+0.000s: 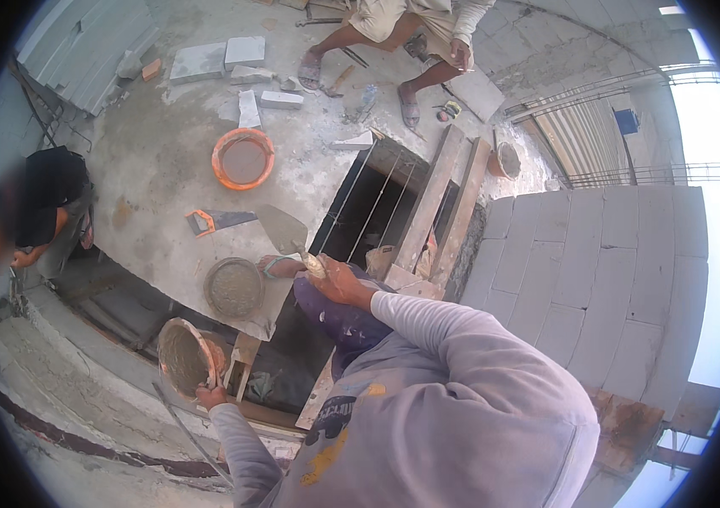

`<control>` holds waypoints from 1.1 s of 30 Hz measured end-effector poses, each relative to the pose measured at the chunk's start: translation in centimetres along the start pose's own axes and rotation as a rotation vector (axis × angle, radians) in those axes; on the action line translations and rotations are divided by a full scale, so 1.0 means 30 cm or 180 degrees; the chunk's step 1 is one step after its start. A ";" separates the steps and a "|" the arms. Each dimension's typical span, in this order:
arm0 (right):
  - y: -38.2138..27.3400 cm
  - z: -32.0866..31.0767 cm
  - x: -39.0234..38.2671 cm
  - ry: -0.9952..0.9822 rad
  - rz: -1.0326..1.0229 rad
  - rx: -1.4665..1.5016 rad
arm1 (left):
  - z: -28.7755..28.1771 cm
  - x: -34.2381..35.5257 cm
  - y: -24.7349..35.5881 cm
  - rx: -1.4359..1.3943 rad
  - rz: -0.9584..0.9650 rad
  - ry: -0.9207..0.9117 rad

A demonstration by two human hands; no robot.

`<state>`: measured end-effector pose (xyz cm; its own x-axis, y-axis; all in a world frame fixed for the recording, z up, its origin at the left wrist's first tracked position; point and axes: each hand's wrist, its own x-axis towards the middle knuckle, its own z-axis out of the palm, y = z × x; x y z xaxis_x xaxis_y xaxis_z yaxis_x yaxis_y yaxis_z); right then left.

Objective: The person scoops cement from a bucket and applies it to a wall using a trowel. They repeatedly smooth the surface and refill the trowel from the bucket while standing on a wooden plank.

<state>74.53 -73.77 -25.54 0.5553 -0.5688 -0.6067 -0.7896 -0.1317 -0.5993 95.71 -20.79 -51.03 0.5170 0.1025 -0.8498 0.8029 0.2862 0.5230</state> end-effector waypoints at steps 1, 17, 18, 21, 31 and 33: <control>-0.028 -0.002 0.020 -0.0104 -0.0026 0.0054 | 0.072 0.149 0.027 0.0674 0.0332 -0.0262; -0.200 0.012 0.273 -0.0245 0.0410 -0.1559 | 0.940 0.636 0.066 -0.1179 -0.0244 0.0398; -0.224 0.018 0.288 -0.0426 0.0326 -0.1510 | 0.905 0.545 0.053 -0.1150 -0.0243 0.0487; -0.061 0.070 0.309 -0.0393 -0.0768 -0.1965 | 0.734 0.286 -0.059 -0.1025 -0.0182 0.0480; -0.175 0.269 0.165 -0.0819 -0.1303 -0.2399 | 0.251 -0.308 -0.664 -0.0742 -0.0339 0.1232; -0.116 0.274 0.146 -0.0687 -0.1554 -0.2706 | 0.246 -0.309 -0.829 -0.0813 -0.0308 0.1272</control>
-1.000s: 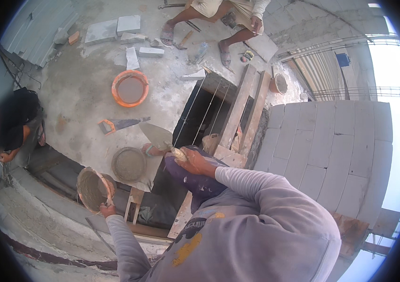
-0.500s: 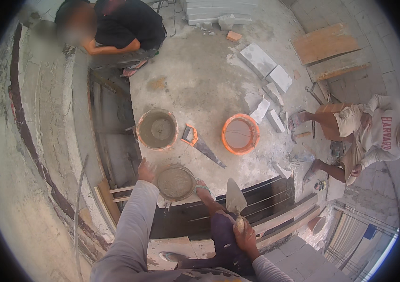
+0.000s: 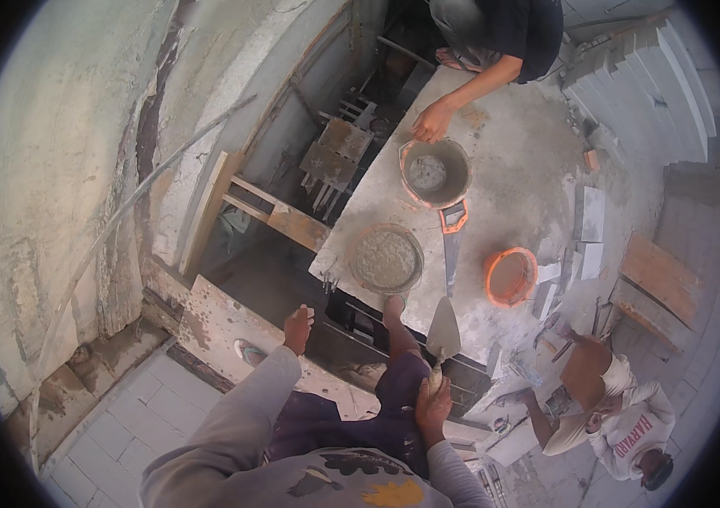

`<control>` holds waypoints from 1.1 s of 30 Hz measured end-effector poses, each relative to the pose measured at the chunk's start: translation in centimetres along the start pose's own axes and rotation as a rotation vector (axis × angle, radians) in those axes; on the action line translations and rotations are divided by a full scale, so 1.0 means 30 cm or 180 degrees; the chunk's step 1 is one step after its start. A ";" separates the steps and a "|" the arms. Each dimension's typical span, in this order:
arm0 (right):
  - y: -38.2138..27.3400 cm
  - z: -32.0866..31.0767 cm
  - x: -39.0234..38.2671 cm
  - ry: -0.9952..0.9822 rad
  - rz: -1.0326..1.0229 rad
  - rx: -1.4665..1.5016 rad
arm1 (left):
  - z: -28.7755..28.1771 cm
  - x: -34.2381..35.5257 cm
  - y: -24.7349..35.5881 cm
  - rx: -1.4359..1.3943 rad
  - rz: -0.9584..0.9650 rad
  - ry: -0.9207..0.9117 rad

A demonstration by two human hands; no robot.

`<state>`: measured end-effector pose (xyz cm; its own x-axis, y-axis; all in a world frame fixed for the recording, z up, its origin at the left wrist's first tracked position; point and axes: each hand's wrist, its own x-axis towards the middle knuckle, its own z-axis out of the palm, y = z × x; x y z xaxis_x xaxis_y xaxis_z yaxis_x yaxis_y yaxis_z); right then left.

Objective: The person scoops cement from a bucket and applies it to a wall using a trowel. They repeatedly smooth the surface and refill the trowel from the bucket while standing on a wooden plank.

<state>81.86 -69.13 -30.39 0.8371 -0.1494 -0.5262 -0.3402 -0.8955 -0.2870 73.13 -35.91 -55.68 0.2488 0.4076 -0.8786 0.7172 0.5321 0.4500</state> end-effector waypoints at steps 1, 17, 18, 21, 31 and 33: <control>0.055 0.037 -0.007 0.0141 -0.0186 -0.0390 | 0.002 0.024 -0.086 0.0004 -0.0032 -0.0031; 0.071 0.085 0.071 -0.0025 -0.0096 -0.1432 | 0.632 0.196 -0.029 0.1061 0.1374 0.0068; 0.053 0.074 0.077 -0.0131 0.0005 -0.1312 | 0.674 0.197 0.002 0.1577 0.1527 0.0221; 0.009 0.032 0.101 -0.0356 0.0253 -0.1026 | 0.775 0.204 0.022 0.2702 0.2098 -0.0171; 0.145 -0.008 0.163 -0.0274 0.0275 -0.1261 | 0.960 0.176 -0.297 0.4894 0.2578 -0.1783; 0.198 -0.008 0.163 -0.0138 0.0136 -0.1400 | 0.973 0.164 -0.327 0.5061 0.2538 -0.1681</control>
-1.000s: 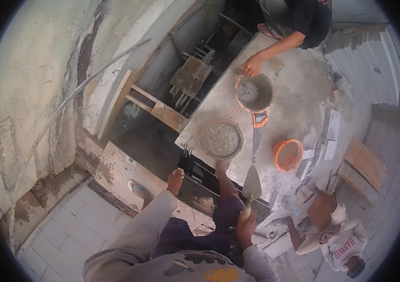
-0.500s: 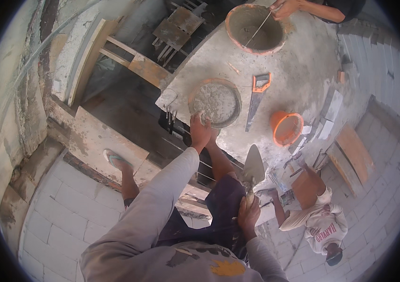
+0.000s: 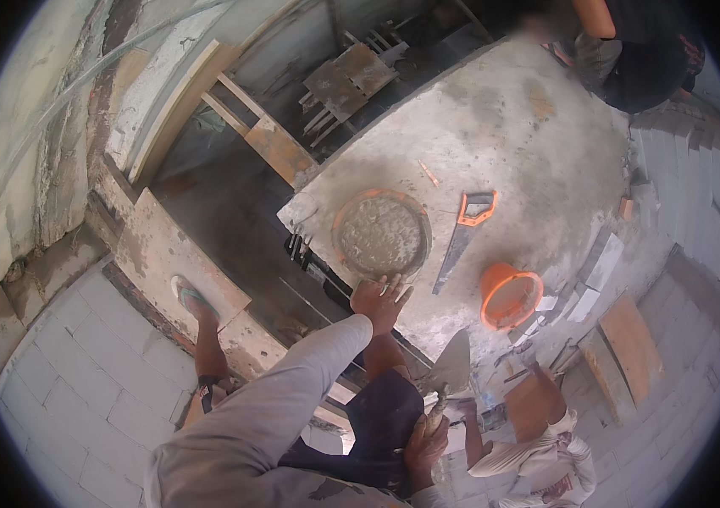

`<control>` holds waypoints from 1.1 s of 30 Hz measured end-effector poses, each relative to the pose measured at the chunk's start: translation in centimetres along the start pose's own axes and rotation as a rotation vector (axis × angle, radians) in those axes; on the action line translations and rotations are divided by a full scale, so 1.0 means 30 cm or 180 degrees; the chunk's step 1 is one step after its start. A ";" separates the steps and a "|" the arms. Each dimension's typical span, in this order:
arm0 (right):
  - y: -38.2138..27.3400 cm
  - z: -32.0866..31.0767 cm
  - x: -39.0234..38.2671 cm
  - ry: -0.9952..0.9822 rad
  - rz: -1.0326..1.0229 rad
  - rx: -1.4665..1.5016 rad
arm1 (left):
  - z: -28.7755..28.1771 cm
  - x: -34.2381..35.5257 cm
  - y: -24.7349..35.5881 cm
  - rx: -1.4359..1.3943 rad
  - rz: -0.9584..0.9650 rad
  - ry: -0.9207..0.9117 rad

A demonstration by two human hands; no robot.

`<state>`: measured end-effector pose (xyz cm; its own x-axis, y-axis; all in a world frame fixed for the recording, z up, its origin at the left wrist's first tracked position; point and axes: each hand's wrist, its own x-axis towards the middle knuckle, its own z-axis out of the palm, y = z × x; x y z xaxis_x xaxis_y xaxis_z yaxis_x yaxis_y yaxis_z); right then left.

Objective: The person scoops cement from a bucket and applies it to a wall using a trowel. They repeatedly smooth the surface and refill the trowel from the bucket while standing on a wooden plank.

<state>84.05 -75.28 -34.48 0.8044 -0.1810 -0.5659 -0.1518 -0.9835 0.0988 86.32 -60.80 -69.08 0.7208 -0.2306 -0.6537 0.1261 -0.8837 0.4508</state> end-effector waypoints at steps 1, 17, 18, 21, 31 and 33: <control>0.019 0.009 0.007 0.0094 -0.0064 -0.0065 | 0.018 0.009 0.010 0.0077 -0.0038 0.0023; 0.006 -0.005 -0.030 0.0344 -0.0383 0.0159 | -0.575 -0.282 -0.037 -0.3314 -0.1216 0.1246; -0.003 -0.007 -0.038 0.0370 -0.0436 0.0297 | -0.635 -0.355 -0.069 -0.3395 -0.1212 0.0930; -0.054 -0.028 -0.053 0.0131 -0.0319 0.0757 | -0.629 -0.551 -0.050 -0.3605 -0.1375 0.1451; -0.248 0.078 -0.222 -0.0014 -0.0977 0.0137 | -0.640 -1.419 -0.358 -0.5296 -0.1869 0.2497; -0.270 0.155 -0.254 0.0264 -0.1729 -0.0138 | -0.588 -1.537 -0.455 -0.5109 -0.2089 0.2875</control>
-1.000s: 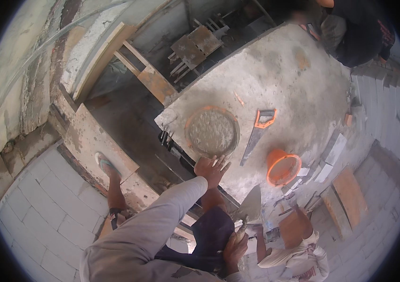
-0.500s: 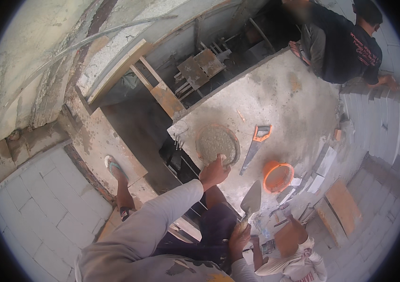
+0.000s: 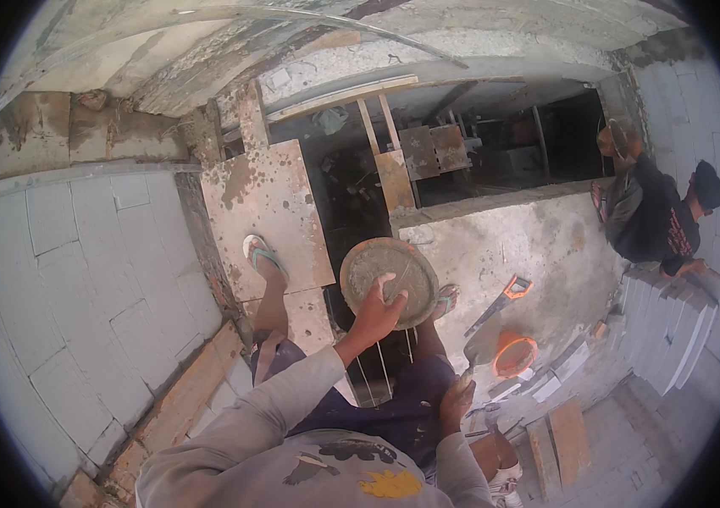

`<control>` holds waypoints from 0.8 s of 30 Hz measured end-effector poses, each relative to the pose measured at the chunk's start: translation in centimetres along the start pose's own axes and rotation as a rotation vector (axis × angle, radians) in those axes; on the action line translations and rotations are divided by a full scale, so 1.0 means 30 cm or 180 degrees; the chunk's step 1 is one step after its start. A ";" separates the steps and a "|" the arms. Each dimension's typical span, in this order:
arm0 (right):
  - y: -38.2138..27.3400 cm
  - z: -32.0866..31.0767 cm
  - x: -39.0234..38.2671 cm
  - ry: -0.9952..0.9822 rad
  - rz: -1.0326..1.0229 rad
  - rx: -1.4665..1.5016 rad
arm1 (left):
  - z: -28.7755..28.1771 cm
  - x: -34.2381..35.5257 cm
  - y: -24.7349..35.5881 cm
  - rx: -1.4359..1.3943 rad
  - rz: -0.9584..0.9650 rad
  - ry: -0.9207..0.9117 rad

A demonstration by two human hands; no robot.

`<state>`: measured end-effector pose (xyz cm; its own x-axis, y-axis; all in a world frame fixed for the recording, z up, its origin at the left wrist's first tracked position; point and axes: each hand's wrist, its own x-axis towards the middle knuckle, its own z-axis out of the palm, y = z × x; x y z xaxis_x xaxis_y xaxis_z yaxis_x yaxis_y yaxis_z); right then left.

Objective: The person scoops cement from a bucket and applies it to a wall using a trowel. They repeatedly smooth the surface and refill the trowel from the bucket while standing on a wooden plank.

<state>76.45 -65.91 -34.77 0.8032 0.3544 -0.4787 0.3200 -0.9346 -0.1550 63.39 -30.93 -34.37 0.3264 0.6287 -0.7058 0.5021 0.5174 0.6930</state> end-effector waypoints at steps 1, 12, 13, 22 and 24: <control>-0.015 0.042 -0.012 0.0143 -0.0338 -0.0128 | -0.084 0.025 -0.031 -0.0167 -0.0029 0.0211; -0.765 0.346 -0.222 -0.0666 -0.0680 0.0563 | -1.021 0.616 -0.525 -0.2227 -0.0147 0.1806; -0.825 0.393 -0.255 -0.0687 -0.0672 0.0566 | -1.099 0.656 -0.543 -0.2362 -0.0132 0.1880; -1.535 0.726 -0.254 -0.1658 -0.1498 -0.0448 | -1.628 0.805 -0.782 -0.3717 -0.0457 0.1976; -1.788 0.741 -0.254 -0.1741 -0.1589 -0.0931 | -1.678 0.770 -0.804 -0.3949 -0.0549 0.1829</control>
<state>42.00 -19.11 -42.04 0.1938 0.5941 -0.7807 0.7570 -0.5968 -0.2662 18.51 0.34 -60.00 -0.1924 0.4964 -0.8465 -0.6337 0.5958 0.4934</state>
